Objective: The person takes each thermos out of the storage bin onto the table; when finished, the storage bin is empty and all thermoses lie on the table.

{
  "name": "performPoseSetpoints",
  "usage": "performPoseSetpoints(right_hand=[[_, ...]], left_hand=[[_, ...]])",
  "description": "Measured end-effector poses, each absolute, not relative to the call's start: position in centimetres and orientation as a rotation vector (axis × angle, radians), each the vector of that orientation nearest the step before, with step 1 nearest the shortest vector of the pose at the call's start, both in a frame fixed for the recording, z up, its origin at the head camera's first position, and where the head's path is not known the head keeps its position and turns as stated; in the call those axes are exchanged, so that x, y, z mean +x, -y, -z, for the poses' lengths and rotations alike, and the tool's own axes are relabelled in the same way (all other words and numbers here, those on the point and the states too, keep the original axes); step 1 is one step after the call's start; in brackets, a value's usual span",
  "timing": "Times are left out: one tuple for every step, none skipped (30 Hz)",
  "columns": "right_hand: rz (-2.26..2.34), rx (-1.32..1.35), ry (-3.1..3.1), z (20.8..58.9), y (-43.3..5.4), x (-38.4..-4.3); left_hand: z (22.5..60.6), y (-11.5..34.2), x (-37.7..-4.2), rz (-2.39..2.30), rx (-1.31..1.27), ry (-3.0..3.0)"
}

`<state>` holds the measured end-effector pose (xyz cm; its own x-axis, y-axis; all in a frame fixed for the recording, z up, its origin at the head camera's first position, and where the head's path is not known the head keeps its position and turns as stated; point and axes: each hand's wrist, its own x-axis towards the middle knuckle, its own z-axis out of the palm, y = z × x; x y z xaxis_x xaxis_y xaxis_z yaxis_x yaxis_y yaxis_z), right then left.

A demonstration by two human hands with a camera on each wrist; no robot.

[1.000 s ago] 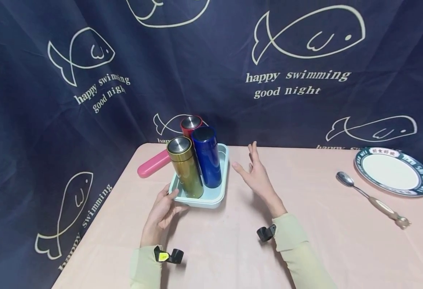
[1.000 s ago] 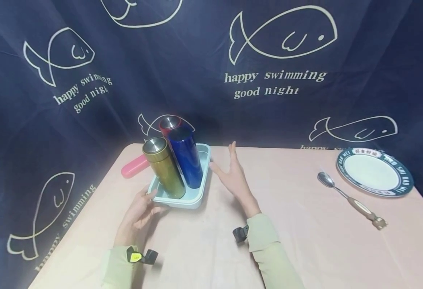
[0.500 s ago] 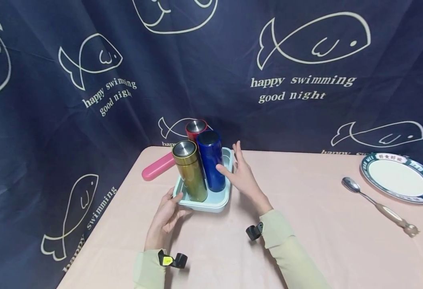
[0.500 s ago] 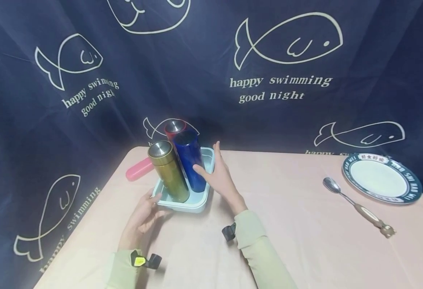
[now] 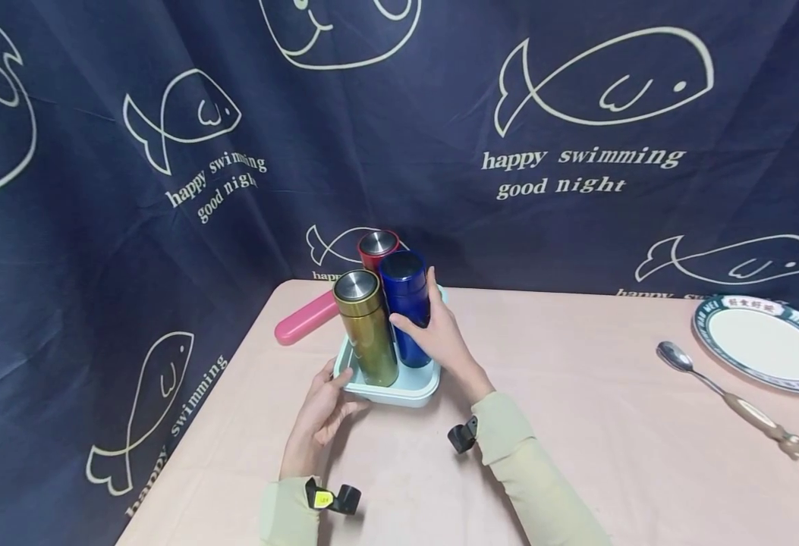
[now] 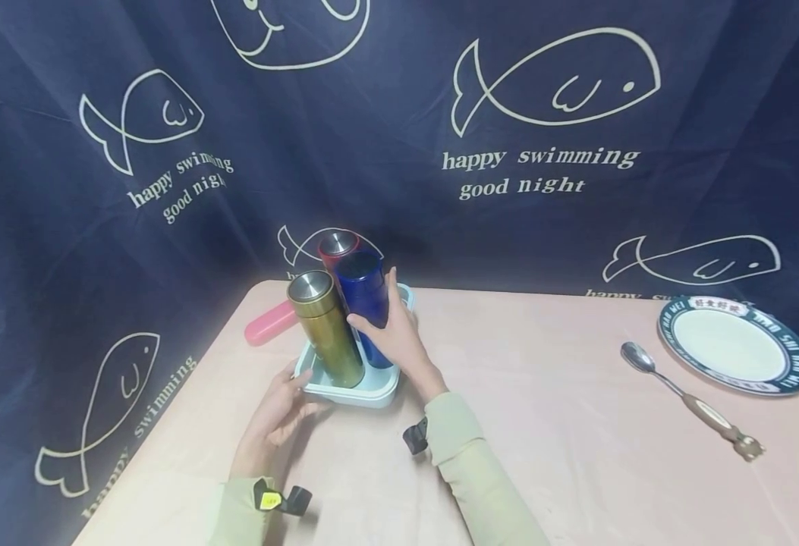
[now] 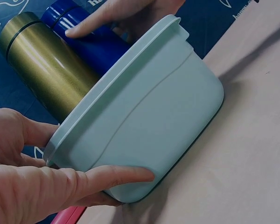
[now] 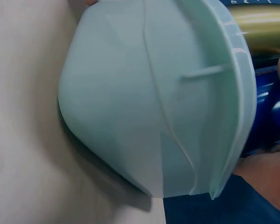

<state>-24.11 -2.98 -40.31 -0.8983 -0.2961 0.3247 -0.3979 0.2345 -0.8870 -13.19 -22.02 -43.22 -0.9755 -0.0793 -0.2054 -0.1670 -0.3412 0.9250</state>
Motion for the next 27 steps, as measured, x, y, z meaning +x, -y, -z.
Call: performPoseSetpoints(right_hand=[[-1.759, 0.667, 2.396, 40.4, 3.0, -24.1], [-1.762, 0.661, 2.391, 40.4, 3.1, -24.1], [-1.764, 0.654, 2.384, 40.5, 3.1, -24.1], [-1.771, 0.647, 2.378, 40.5, 3.2, -24.1], [-1.779, 0.639, 2.367, 40.6, 3.3, -24.1], [-1.781, 0.630, 2.360, 40.6, 3.3, -24.0], [-1.783, 0.624, 2.349, 40.6, 3.4, -24.0], [-1.781, 0.618, 2.337, 40.6, 3.4, -24.0], [-1.777, 0.609, 2.326, 40.7, 3.5, -24.0], [-1.774, 0.604, 2.313, 40.7, 3.5, -24.0], [-1.768, 0.600, 2.297, 40.7, 3.6, -23.9], [-1.761, 0.595, 2.285, 40.7, 3.6, -23.9], [-1.757, 0.595, 2.272, 40.8, 3.6, -23.9], [-1.753, 0.592, 2.260, 40.8, 3.6, -23.8], [-1.751, 0.588, 2.251, 40.8, 3.6, -23.8], [-1.751, 0.586, 2.243, 40.9, 3.6, -23.8], [-1.753, 0.582, 2.236, 40.9, 3.6, -23.7], [-1.752, 0.576, 2.231, 40.9, 3.6, -23.7], [-1.755, 0.567, 2.228, 40.9, 3.6, -23.7], [-1.757, 0.559, 2.224, 40.8, 3.6, -23.7], [-1.759, 0.553, 2.220, 40.7, 3.6, -23.6], [-1.759, 0.545, 2.218, 40.5, 3.4, -23.6], [-1.753, 0.539, 2.217, 40.3, 3.3, -23.5], [-1.747, 0.532, 2.217, 40.0, 3.2, -23.4], [-1.744, 0.529, 2.213, 39.7, 3.1, -23.4], [-1.735, 0.525, 2.210, 39.3, 3.0, -23.3], [-1.729, 0.521, 2.208, 38.8, 2.9, -23.1]], left_hand=[[43.2, 22.0, -13.2, -2.511, -0.333, -1.764], [43.2, 21.9, -13.2, -2.513, -0.336, -1.759], [43.1, 21.9, -13.3, -2.513, -0.338, -1.758], [43.1, 21.9, -13.3, -2.514, -0.334, -1.755], [43.1, 21.9, -13.3, -2.513, -0.331, -1.758], [43.1, 21.8, -13.3, -2.514, -0.330, -1.758], [43.0, 21.8, -13.3, -2.515, -0.330, -1.758], [43.0, 21.8, -13.3, -2.514, -0.332, -1.760], [43.0, 21.8, -13.3, -2.514, -0.334, -1.761], [43.0, 21.8, -13.3, -2.510, -0.337, -1.767], [43.0, 21.8, -13.3, -2.503, -0.337, -1.778], [43.0, 21.8, -13.3, -2.500, -0.342, -1.779], [43.0, 21.8, -13.3, -2.497, -0.346, -1.783], [43.0, 21.8, -13.3, -2.496, -0.348, -1.784], [43.0, 21.8, -13.2, -2.495, -0.349, -1.785], [43.0, 21.8, -13.2, -2.494, -0.346, -1.788], [43.1, 21.8, -13.2, -2.498, -0.345, -1.783], [43.1, 21.8, -13.2, -2.501, -0.342, -1.779], [43.1, 21.8, -13.2, -2.503, -0.342, -1.776], [43.1, 21.8, -13.2, -2.503, -0.339, -1.776], [43.1, 21.8, -13.2, -2.504, -0.342, -1.772], [43.2, 21.8, -13.2, -2.504, -0.342, -1.770], [43.2, 21.8, -13.1, -2.506, -0.345, -1.766], [43.3, 21.8, -13.1, -2.507, -0.338, -1.766], [43.3, 21.8, -13.1, -2.513, -0.342, -1.761], [43.3, 21.8, -13.2, -2.514, -0.346, -1.762], [43.3, 21.8, -13.2, -2.514, -0.350, -1.764]])
